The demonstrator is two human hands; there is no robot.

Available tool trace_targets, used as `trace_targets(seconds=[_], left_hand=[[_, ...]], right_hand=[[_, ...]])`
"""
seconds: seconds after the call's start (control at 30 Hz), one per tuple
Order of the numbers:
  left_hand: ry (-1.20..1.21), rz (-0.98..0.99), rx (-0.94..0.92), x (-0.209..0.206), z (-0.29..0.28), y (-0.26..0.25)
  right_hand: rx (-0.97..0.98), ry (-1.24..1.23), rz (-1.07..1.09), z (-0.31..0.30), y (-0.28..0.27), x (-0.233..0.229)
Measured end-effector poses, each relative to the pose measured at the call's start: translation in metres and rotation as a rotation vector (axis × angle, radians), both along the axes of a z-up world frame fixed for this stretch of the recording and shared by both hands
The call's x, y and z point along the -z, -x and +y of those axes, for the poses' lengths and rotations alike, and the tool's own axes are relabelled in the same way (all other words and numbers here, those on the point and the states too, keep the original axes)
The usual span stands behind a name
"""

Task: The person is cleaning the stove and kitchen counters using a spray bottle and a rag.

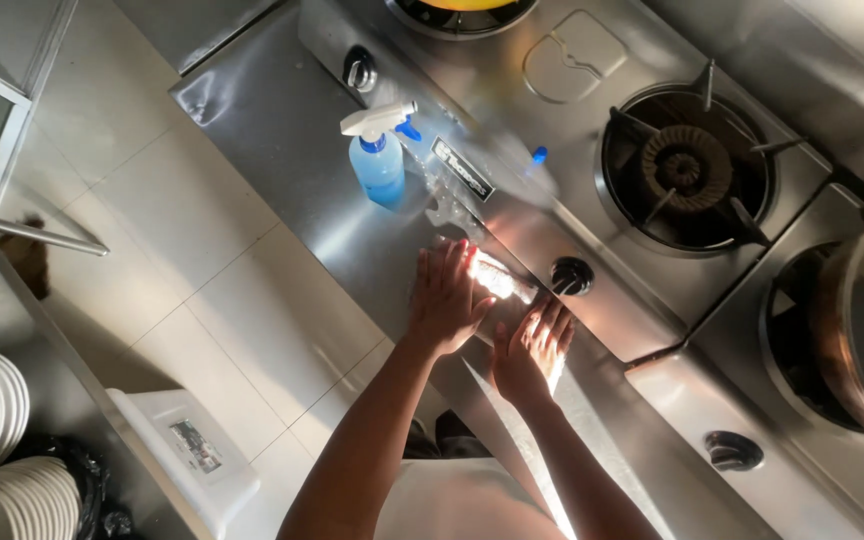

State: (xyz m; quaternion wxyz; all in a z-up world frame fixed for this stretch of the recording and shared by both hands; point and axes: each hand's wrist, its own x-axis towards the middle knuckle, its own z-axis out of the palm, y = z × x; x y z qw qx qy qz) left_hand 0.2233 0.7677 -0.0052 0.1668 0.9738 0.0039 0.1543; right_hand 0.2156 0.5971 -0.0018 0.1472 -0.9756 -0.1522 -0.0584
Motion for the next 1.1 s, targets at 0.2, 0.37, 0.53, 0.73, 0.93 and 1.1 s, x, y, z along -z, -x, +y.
trace_targets(seconds=[0.2,0.37,0.53,0.73,0.93,1.1], left_hand=[[0.007,-0.009,0.087,0.001,0.034,-0.02],[0.018,0.084,0.121,0.001,0.056,-0.044],[-0.013,0.094,0.199,-0.023,0.08,-0.046],[0.1,0.117,0.261,-0.038,0.096,-0.046],[0.073,0.097,0.41,-0.032,0.121,-0.073],[0.04,0.064,0.481,0.012,0.122,-0.102]], right_hand=[[0.07,0.048,0.027,0.031,-0.017,-0.001],[0.159,0.115,0.023,0.057,-0.032,0.006],[0.268,0.131,0.023,0.082,-0.045,0.002],[0.276,0.059,0.079,0.081,-0.035,-0.004],[0.161,-0.075,0.035,0.095,-0.019,-0.013],[0.134,-0.013,0.087,0.103,-0.024,-0.014]])
